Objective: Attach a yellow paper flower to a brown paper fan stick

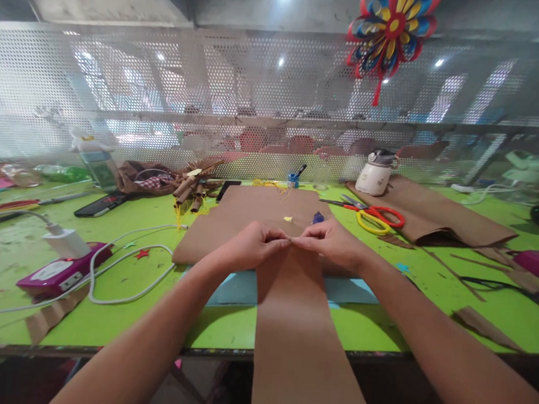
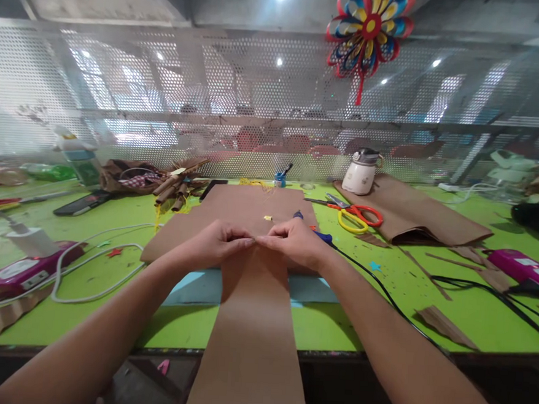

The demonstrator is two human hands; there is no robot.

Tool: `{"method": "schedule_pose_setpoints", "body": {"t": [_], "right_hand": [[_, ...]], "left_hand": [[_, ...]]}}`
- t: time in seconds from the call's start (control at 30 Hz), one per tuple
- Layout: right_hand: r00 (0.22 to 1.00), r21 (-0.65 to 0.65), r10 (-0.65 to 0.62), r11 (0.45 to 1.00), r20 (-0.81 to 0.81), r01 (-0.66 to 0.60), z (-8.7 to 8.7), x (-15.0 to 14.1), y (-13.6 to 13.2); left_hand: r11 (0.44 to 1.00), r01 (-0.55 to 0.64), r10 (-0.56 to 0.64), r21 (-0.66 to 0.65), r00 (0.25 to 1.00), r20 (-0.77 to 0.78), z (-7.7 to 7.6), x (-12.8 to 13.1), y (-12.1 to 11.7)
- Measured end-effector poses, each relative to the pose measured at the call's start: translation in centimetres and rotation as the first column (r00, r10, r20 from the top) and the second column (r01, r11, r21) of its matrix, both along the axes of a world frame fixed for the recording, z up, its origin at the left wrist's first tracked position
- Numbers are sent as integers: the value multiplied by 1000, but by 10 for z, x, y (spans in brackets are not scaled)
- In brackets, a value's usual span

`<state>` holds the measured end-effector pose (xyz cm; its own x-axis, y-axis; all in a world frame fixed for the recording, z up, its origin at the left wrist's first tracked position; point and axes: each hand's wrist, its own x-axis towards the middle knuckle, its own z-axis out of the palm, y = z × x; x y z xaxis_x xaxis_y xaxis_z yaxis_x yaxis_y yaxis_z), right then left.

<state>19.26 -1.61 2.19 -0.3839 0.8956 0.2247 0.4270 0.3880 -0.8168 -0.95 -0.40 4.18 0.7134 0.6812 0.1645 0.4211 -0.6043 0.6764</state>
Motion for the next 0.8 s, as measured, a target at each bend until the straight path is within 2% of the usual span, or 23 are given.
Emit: {"method": "schedule_pose_setpoints", "body": {"t": [0.1,0.4,0.6,0.8], "right_hand": [[999,26,11,1000,-36,-10,0,0,0],[995,-30,71,997,-65,-73,2,5,0],[996,52,63,997,-68,-59,-4,1,4],[999,181,36,983,-28,-30,-2,0,1]], "left_hand": [[999,-6,7,43,1000,-16,1,1,-2],[996,-13,18,91,998,-58,2,0,-1],[986,-22,38,165,994,-98,-6,-1,4],[964,-62,94,260,989,-116,-8,-3,7]]}}
